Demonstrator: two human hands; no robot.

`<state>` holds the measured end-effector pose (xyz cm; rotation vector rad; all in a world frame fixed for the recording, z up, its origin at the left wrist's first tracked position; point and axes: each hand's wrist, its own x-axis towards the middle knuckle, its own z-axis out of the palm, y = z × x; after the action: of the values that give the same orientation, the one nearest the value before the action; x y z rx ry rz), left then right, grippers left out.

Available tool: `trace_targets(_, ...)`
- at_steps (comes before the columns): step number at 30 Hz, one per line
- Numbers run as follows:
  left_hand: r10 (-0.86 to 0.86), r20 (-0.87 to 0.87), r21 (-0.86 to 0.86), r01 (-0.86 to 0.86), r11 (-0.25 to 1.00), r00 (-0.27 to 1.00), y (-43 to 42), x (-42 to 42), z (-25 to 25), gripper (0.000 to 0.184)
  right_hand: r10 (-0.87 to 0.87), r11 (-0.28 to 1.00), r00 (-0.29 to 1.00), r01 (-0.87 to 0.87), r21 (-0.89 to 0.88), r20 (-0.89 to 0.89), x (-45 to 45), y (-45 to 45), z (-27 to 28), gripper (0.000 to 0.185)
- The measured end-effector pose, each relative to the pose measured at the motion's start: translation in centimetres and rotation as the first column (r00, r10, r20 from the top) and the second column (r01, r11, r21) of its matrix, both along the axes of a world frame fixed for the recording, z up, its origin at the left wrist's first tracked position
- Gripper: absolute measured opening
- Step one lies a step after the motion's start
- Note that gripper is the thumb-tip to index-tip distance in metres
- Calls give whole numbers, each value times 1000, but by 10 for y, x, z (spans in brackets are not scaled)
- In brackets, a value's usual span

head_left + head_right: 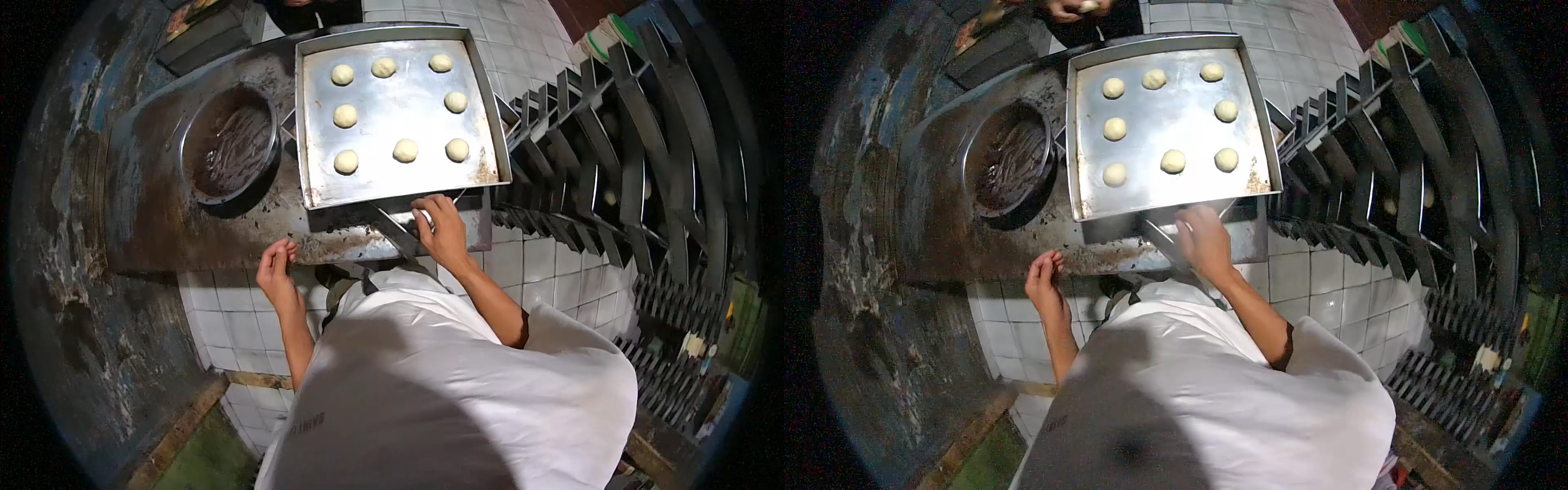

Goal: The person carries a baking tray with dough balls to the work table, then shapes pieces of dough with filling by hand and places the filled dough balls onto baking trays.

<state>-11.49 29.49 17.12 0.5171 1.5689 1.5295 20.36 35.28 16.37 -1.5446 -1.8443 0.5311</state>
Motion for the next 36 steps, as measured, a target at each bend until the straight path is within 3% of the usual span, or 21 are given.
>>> trace_targets(3,-71,-15,-33,70,997,997,26,15,5,19,-124,988,984,111,107,126,9,-13,0,34)
trace_targets(5,-293,-239,-62,286,956,926,40,21,0,21,-111,982,963,68,177,245,14,-5,4,37)
trace_targets(6,-306,-243,-61,300,952,921,48,25,1,21,-125,975,944,59,215,306,17,0,-9,36)
trace_targets(7,-378,-614,-49,445,894,692,57,30,3,23,-142,973,942,76,220,303,22,6,-18,36)
trace_targets(8,-339,-877,-95,569,817,340,64,33,5,25,-109,985,932,54,165,347,27,9,-25,35)
trace_targets(10,-372,-888,-123,639,760,271,76,35,-2,26,-110,989,887,53,138,448,34,24,-35,30)
trace_targets(15,-305,-949,-151,744,651,75,99,17,-36,16,-142,985,921,95,144,362,34,28,-33,23)
trace_targets(17,-250,-966,-114,749,652,70,102,16,-34,13,-136,987,922,95,128,363,33,27,-33,23)
trace_targets(19,-125,-988,-14,742,670,94,110,14,-16,13,-212,943,944,130,305,253,29,34,-34,24)
trace_targets(21,-16,-991,94,763,639,136,129,12,3,12,-360,886,912,269,377,195,14,33,2,26)
trace_targets(23,-29,-993,68,766,639,113,147,14,32,13,-550,684,835,443,580,10,-6,33,37,24)
trace_targets(25,-24,-984,124,786,606,174,158,17,55,13,-590,638,804,521,567,-75,-14,25,25,21)
trace_targets(27,-17,-974,177,799,574,228,166,20,71,14,-481,867,872,489,99,-93,-30,15,-6,20)
trace_targets(29,-19,-974,173,796,580,226,170,26,80,14,-372,928,911,359,101,178,-31,27,-62,23)
trace_targets(31,-12,-973,182,796,577,231,172,31,89,15,-232,893,846,380,-239,479,-43,53,-69,31)
trace_targets(32,-15,-971,185,793,580,238,172,33,92,15,-223,899,852,367,-238,473,-46,74,-87,31)
trace_targets(33,-18,-970,188,789,585,244,171,35,94,15,-205,975,860,223,17,467,-45,97,-127,34)
trace_targets(34,-18,-972,178,788,589,233,171,36,95,14,-186,959,867,58,278,463,-49,118,-147,38)
trace_targets(35,-45,-973,152,779,608,225,169,37,94,14,-81,996,852,46,80,517,-64,136,-130,39)
trace_targets(36,-32,-972,166,774,611,233,165,39,94,13,-131,975,869,25,221,477,-70,154,-144,38)
